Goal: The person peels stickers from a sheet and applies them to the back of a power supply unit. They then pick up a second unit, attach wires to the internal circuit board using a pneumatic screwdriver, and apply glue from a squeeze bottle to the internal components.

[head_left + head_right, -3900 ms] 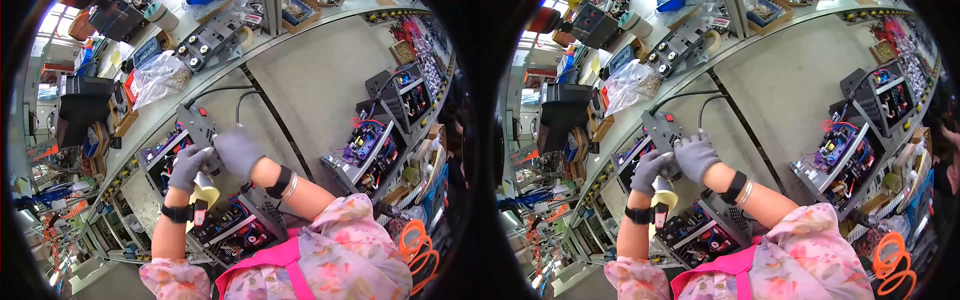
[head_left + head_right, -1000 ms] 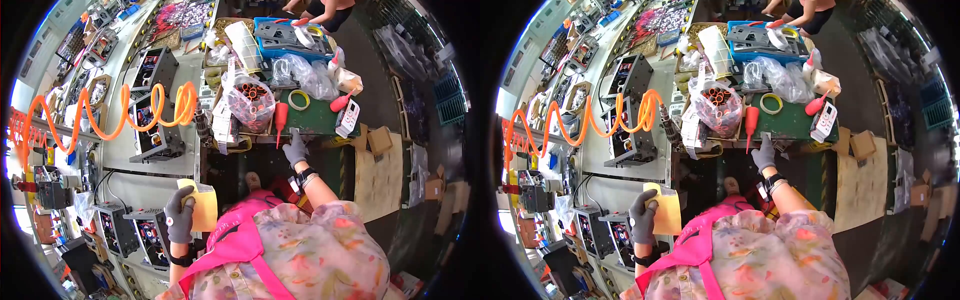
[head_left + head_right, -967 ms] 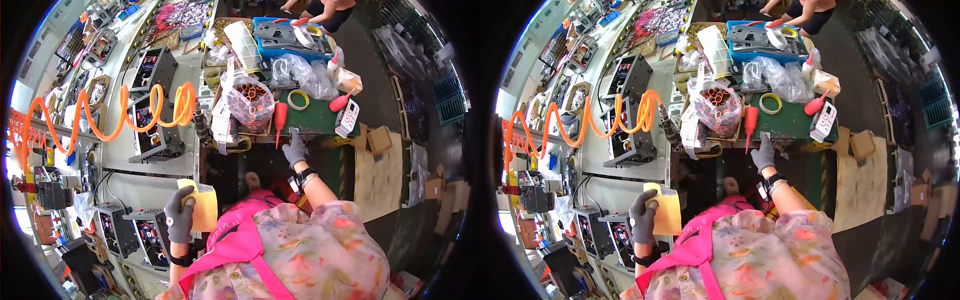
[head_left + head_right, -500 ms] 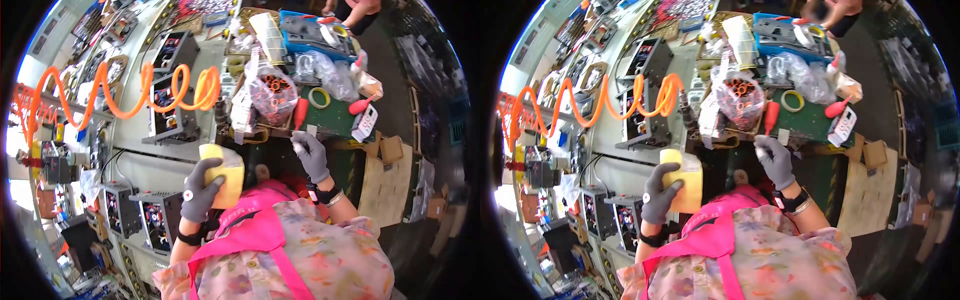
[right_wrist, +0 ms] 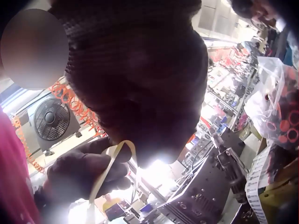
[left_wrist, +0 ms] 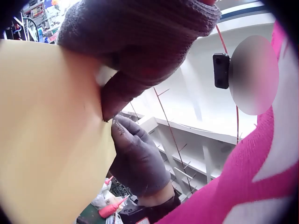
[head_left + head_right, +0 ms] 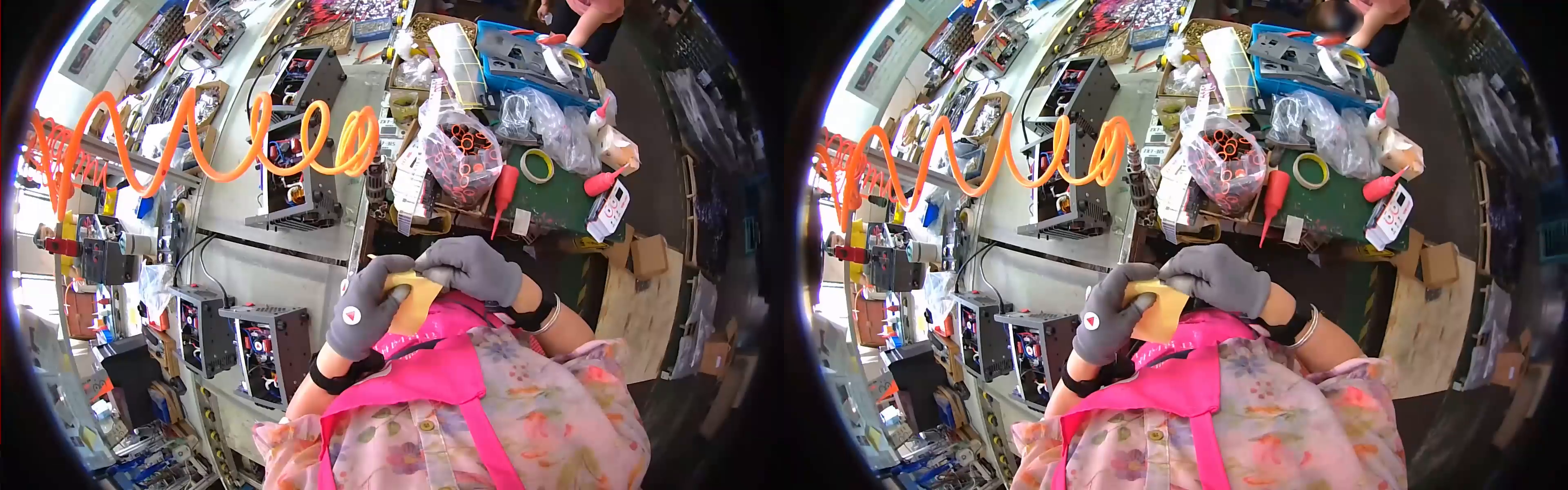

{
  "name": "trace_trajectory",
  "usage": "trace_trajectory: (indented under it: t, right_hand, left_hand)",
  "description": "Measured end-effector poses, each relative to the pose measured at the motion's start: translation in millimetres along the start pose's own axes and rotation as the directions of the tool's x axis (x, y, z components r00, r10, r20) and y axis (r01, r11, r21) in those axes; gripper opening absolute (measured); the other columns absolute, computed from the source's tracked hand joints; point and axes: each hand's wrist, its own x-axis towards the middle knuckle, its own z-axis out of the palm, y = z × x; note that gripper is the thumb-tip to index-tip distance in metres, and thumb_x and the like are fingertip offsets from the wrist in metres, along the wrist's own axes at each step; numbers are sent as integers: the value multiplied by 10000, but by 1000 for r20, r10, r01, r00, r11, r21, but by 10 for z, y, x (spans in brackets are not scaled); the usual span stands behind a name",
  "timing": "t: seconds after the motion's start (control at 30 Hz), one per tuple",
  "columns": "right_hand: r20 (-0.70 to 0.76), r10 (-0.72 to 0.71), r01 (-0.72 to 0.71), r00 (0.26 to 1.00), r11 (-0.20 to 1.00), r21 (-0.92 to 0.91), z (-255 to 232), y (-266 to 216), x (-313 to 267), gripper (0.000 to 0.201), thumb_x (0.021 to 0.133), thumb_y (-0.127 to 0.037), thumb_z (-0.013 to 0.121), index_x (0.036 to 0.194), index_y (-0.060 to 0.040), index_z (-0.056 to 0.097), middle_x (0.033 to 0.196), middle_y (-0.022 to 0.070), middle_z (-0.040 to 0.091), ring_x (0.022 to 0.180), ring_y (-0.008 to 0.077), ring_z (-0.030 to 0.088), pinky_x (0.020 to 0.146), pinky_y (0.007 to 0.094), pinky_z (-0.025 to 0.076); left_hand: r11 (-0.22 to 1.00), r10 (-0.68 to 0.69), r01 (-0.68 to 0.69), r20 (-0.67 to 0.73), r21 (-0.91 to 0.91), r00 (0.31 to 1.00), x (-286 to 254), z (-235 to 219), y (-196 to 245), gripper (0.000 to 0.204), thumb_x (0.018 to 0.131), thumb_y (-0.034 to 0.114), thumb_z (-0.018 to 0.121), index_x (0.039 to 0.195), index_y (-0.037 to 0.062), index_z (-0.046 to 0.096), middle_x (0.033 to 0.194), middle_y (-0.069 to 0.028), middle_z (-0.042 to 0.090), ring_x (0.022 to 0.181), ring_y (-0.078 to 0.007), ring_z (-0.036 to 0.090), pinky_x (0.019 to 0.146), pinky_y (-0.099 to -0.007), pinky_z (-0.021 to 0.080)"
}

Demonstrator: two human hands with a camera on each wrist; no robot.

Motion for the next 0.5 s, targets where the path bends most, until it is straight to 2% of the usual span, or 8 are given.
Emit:
trace_trajectory:
  t: [0.13, 0.23, 0.33, 0.43, 0.5]
  right_hand:
    - [17, -15, 17, 1000, 992, -125, -20, 26, -19, 192, 789, -134, 662, 940, -20, 637, 846, 112, 641, 790, 281, 634, 697, 350, 503]
    - [-6, 61, -61, 998, 997, -44, -58, 67, -56, 188, 777, -134, 664, 921, -18, 632, 833, 116, 633, 787, 286, 630, 692, 357, 501]
    - [-1, 4, -4, 1000, 999, -46, -108, 59, -110, 186, 775, -136, 659, 912, -16, 625, 837, 117, 633, 786, 293, 627, 688, 360, 501]
    - [-37, -73, 62, 997, 969, -240, -91, 72, -166, 187, 783, -149, 654, 914, -19, 625, 846, 119, 635, 789, 294, 626, 693, 369, 499]
    - [-15, 7, -9, 1000, 992, -129, -127, 116, -181, 200, 780, -162, 659, 915, -19, 622, 853, 115, 637, 794, 294, 625, 706, 379, 497]
  left_hand:
    - [998, 43, -43, 2, 42, 999, 47, 75, -48, 299, 804, 17, 616, 1096, 17, 555, 986, -135, 657, 919, -253, 641, 800, -325, 487]
    - [991, 91, -93, 28, 93, 995, 99, 93, -59, 292, 802, 16, 609, 1090, 19, 556, 990, -143, 645, 912, -281, 630, 782, -338, 491]
    - [993, 91, -94, 46, 70, 995, 137, 138, -37, 288, 792, 5, 604, 1076, 25, 560, 989, -146, 626, 888, -308, 613, 744, -356, 499]
    - [996, 78, -80, 68, 34, 995, 176, 185, -42, 278, 794, 8, 603, 1068, 25, 563, 983, -144, 625, 887, -309, 610, 742, -361, 496]
    - [995, 81, -85, 70, 60, 994, 195, 211, -47, 276, 794, 9, 604, 1066, 26, 565, 973, -142, 626, 891, -307, 607, 745, -363, 492]
